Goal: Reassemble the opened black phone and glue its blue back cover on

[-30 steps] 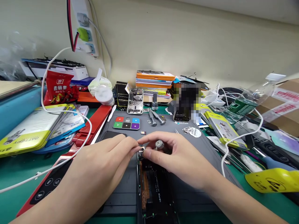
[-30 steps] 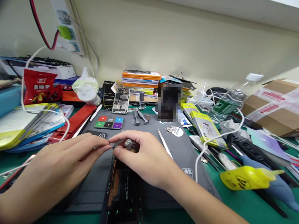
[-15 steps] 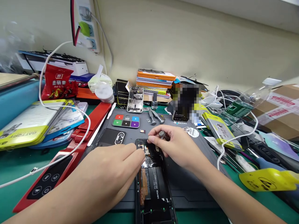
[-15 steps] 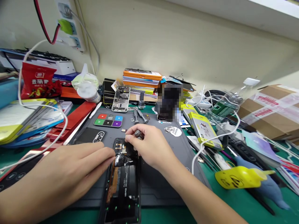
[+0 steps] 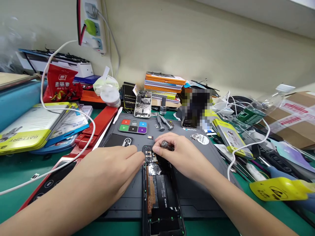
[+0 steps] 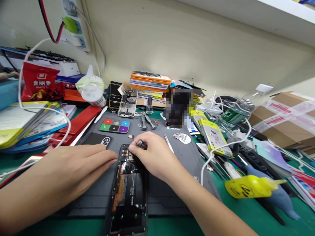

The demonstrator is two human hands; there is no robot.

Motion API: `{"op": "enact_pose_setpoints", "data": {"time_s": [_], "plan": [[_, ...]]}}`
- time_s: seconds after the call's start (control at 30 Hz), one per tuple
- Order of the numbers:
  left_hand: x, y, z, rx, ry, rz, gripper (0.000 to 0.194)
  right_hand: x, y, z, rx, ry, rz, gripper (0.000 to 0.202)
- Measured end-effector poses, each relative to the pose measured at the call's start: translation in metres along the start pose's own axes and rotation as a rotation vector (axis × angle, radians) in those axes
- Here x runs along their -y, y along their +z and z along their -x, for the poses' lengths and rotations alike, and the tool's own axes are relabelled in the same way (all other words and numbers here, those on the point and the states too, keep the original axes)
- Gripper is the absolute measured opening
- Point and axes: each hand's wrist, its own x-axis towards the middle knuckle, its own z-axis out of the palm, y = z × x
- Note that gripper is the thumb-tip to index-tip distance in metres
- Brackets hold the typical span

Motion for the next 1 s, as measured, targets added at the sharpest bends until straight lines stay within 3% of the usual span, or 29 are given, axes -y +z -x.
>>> {"op": "enact_pose_setpoints", "data": {"time_s": [0.4,1.0], "plan": [[-0.006,0.0,-0.002,0.022,0.026,0.012,0.027,0.001,0.001,0.0,0.022,0.006,0.02,0.012],[-0.015,0.007,-0.006,0.072,0.07,0.0,0.05,-0.003,0.006,0.0,-0.008,0.027,0.002,0.012]]}}
